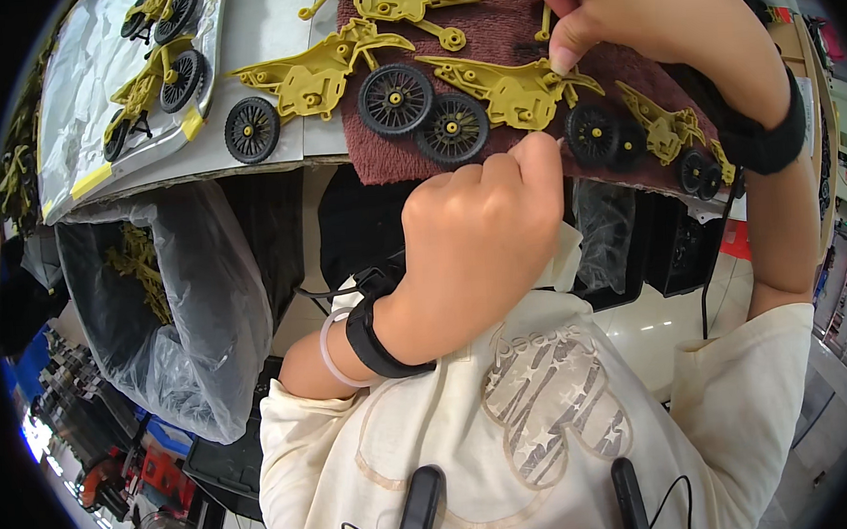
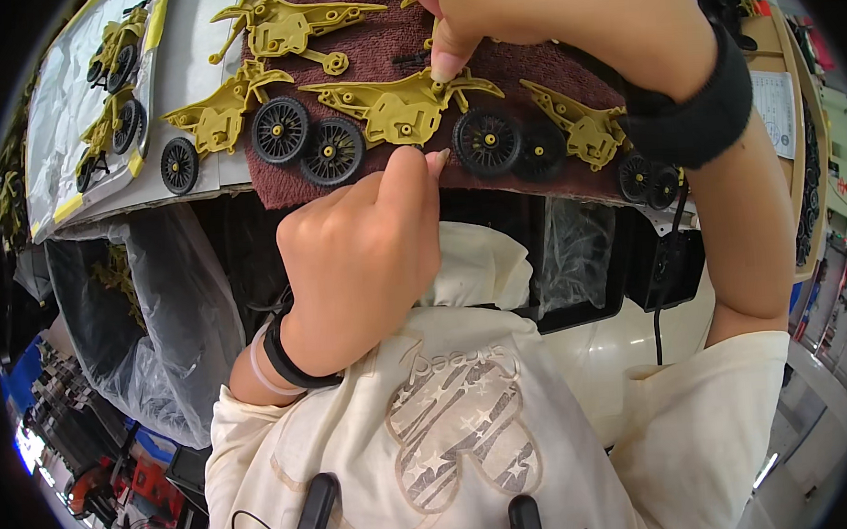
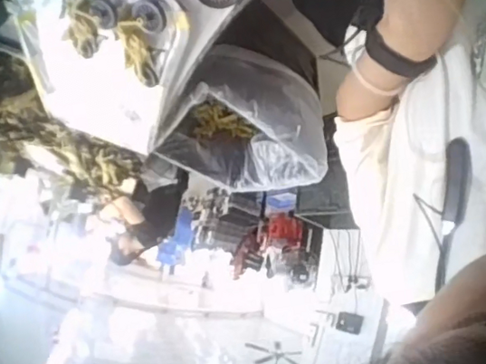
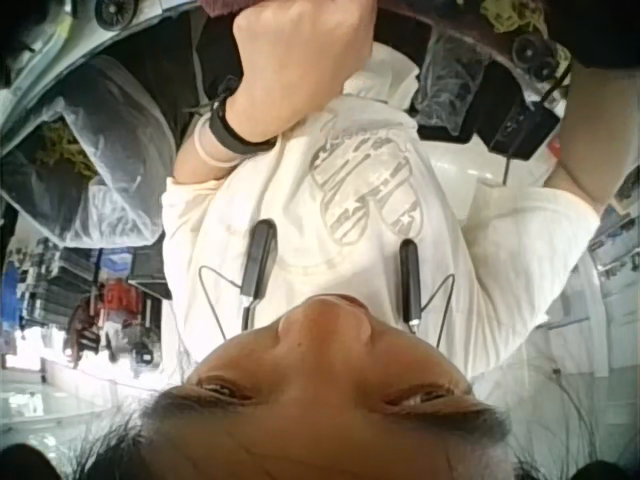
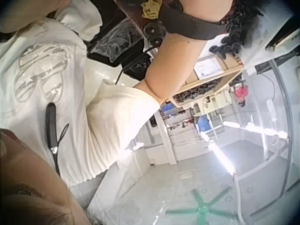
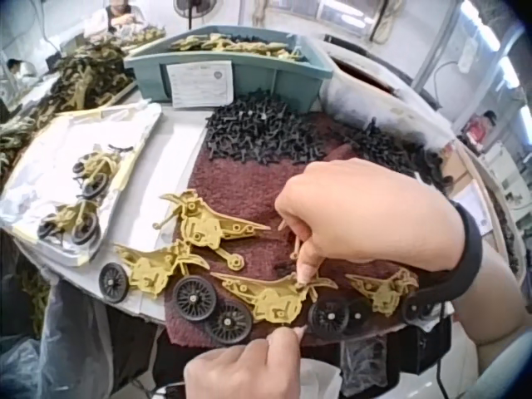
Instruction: The person is assembling plastic toy motorcycle models by attaching wheels and other small components.
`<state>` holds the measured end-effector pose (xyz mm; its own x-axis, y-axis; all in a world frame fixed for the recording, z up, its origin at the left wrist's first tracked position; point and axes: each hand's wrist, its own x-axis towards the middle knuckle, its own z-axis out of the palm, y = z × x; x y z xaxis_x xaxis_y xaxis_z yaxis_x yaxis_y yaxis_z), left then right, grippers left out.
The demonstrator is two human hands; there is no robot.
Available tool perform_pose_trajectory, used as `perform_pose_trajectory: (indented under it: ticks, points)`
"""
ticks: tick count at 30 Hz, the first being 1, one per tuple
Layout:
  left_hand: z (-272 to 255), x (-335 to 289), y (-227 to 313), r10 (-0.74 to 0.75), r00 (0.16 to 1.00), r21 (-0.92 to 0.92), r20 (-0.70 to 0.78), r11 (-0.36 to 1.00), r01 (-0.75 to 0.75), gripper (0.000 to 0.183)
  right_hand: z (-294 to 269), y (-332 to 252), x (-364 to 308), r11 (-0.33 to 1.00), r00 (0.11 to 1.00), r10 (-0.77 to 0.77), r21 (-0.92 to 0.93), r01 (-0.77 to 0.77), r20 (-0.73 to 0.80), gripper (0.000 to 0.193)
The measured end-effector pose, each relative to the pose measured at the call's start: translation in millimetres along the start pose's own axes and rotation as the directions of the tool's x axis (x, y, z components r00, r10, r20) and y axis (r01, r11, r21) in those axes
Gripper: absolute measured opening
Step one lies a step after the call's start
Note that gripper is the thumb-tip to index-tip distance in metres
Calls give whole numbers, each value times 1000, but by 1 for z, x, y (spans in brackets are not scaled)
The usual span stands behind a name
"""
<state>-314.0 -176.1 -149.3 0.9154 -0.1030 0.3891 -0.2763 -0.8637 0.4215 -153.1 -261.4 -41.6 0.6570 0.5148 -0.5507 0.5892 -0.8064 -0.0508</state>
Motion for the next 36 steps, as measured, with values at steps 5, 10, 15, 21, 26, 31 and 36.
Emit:
perform_pose_trajectory:
  ticks: [5,10,15,21,26,31,36]
  points:
    - [-2,-2,-3,-47,999,3,-20,999,47,32,9,-4,-9,978,964,-204,-81,192,-172,38]
    - [-5,-4,1,-68,996,-41,50,997,71,34,-11,1,-13,979,999,53,197,-49,-13,34]
    - [-19,-10,-4,-107,985,-105,135,987,121,35,19,43,-6,939,889,-255,122,321,-380,30]
    - [-35,0,-15,90,991,-306,102,950,-55,19,13,23,-36,922,916,-209,242,301,-342,27]
    - [-25,8,-36,151,982,-186,-116,968,-171,33,24,25,-12,868,875,-421,174,465,-239,20]
    - [-24,16,-38,131,991,-38,-29,990,-132,39,31,32,-6,850,859,-443,185,493,-255,19]
    - [-17,15,-42,156,988,-106,-2,982,-156,45,46,38,-12,807,889,-395,374,457,-234,26]
